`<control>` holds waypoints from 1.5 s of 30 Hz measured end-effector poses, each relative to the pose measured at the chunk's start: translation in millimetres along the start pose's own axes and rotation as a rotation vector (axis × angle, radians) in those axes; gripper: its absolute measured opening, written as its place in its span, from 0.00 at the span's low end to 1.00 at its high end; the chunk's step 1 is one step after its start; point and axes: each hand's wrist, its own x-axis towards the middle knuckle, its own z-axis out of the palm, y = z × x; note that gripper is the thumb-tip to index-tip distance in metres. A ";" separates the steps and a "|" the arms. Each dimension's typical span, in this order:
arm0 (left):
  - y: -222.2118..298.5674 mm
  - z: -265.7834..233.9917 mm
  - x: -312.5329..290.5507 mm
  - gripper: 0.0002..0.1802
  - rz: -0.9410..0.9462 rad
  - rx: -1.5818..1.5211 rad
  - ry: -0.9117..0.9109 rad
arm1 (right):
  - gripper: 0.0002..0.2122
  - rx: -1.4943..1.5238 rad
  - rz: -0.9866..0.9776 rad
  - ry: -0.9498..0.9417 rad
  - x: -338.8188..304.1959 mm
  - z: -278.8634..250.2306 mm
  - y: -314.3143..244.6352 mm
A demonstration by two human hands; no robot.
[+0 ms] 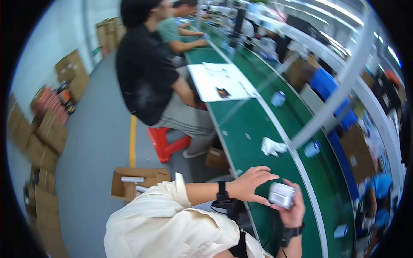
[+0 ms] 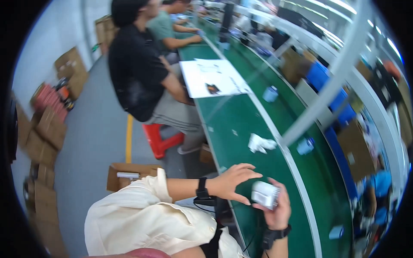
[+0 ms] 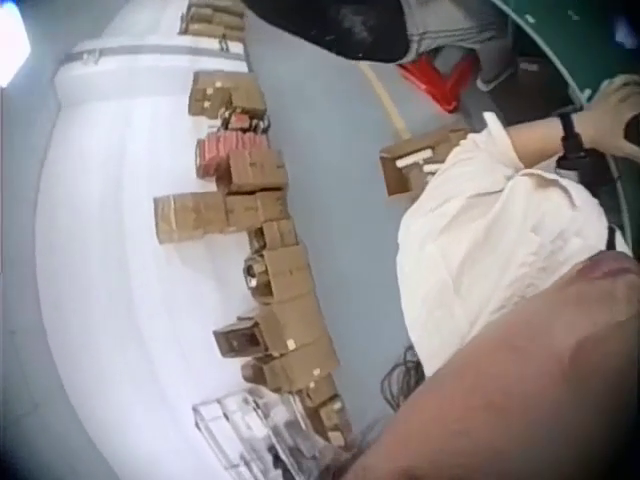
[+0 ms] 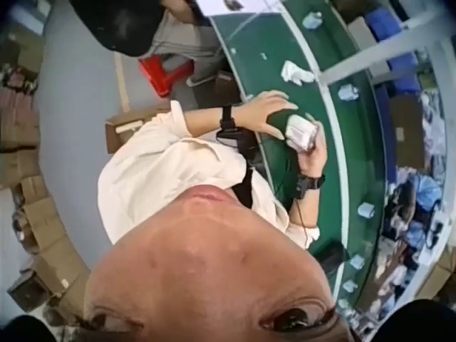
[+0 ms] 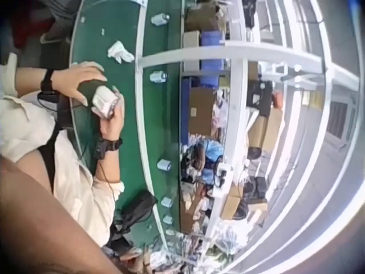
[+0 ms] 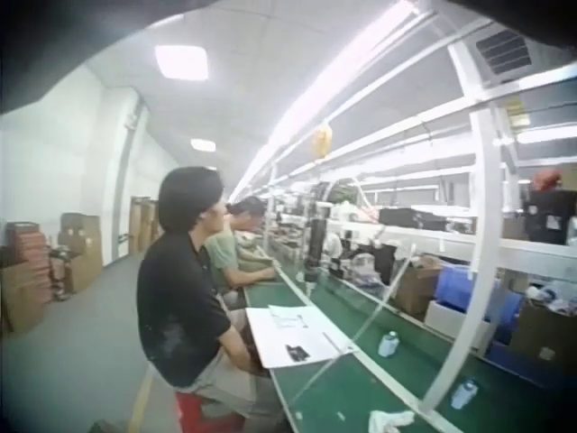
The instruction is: Assembling and inspecting handheld blue electronic devices on a production line.
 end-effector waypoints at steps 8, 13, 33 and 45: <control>-68.1 -26.2 -30.2 0.33 0.044 0.585 0.072 | 0.19 -0.089 -0.352 0.414 33.1 -90.3 -54.1; -72.1 -21.5 -38.5 0.32 0.013 0.570 0.072 | 0.21 -0.035 -0.466 0.877 42.9 -215.9 -61.6; -97.5 -30.8 -3.4 0.29 -0.008 0.902 -0.279 | 0.20 -0.666 -0.450 1.140 69.5 -249.5 -29.4; -83.5 -36.6 -7.9 0.30 -0.093 0.918 -0.390 | 0.22 -0.813 -0.610 1.201 38.1 -256.5 -2.5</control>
